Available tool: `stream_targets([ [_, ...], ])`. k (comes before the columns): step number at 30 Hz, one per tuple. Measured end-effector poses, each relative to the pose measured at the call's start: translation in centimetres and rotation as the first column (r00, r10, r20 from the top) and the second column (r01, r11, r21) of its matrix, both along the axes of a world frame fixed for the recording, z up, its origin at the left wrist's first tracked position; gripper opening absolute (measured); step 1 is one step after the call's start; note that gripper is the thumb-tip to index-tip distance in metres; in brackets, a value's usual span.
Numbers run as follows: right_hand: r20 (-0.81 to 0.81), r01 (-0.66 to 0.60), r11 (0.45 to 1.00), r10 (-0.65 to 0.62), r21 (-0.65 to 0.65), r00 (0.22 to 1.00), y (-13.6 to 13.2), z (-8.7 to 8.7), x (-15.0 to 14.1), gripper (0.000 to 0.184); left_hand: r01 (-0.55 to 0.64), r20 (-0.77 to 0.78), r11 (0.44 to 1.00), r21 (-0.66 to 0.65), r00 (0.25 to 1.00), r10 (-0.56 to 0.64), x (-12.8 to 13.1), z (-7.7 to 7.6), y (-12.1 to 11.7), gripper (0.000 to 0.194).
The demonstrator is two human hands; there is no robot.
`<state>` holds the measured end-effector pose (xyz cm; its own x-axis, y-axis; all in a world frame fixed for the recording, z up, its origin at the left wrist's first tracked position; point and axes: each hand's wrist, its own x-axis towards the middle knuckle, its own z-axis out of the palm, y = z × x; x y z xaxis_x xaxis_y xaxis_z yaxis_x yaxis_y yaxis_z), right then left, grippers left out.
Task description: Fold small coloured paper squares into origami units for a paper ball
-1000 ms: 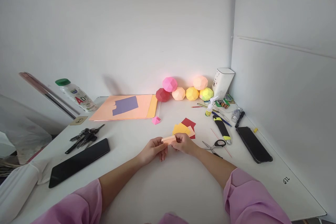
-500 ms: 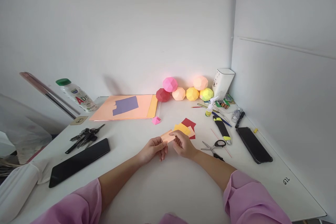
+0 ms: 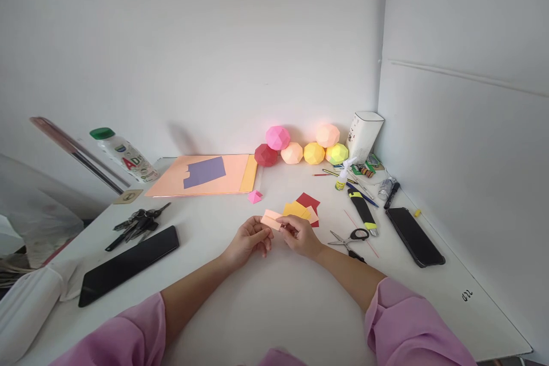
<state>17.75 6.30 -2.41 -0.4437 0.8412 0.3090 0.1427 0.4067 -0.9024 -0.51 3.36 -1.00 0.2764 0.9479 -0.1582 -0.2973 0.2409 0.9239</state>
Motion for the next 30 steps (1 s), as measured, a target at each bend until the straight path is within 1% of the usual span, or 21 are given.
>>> stream_targets([
  [3,-0.001,-0.03,1.0,0.03,0.008,1.0,0.0,0.0,-0.1,0.023,-0.001,0.027,1.0,-0.008,1.0,0.001,-0.1,-0.1,0.0,0.039],
  [7,0.023,-0.041,0.997,0.04,0.063,0.999,0.0,0.3,-0.2,0.018,0.002,0.023,1.0,-0.022,1.0,-0.002,-0.1,-0.2,0.0,0.034],
  [10,0.05,-0.008,0.994,0.003,0.106,0.999,0.0,0.6,-0.3,0.014,0.004,0.018,0.999,-0.035,1.0,-0.004,-0.1,-0.2,0.1,0.03],
  [15,0.074,0.038,0.97,-0.057,0.241,0.996,0.2,0.5,-0.3,0.012,0.043,0.033,0.999,-0.031,0.999,-0.042,-0.2,-0.3,0.3,0.027],
  [17,0.091,0.033,0.964,-0.059,0.263,0.994,0.3,0.1,-0.3,0.014,0.057,0.032,0.998,-0.028,0.998,-0.056,-0.2,-0.3,0.3,0.026],
  [22,0.143,-0.012,0.949,-0.034,0.315,0.989,0.5,-0.7,-0.2,0.032,0.067,0.016,0.997,-0.024,0.998,-0.067,-0.2,-0.1,0.3,0.024],
  [26,0.172,-0.067,0.918,-0.002,0.392,0.985,0.7,-1.0,-0.3,0.033,0.07,0.005,0.997,-0.016,0.998,-0.07,-0.2,-0.2,0.2,0.024],
  [28,0.166,-0.062,0.911,-0.007,0.407,0.986,0.8,-1.0,-0.4,0.031,0.065,-0.006,0.998,-0.003,0.998,-0.065,-0.1,-0.4,0.1,0.023],
  [30,0.143,-0.042,0.906,-0.02,0.42,0.99,0.8,-1.1,-0.4,0.031,0.024,-0.031,0.999,0.023,0.999,-0.024,0.0,-0.5,-0.3,0.022],
])
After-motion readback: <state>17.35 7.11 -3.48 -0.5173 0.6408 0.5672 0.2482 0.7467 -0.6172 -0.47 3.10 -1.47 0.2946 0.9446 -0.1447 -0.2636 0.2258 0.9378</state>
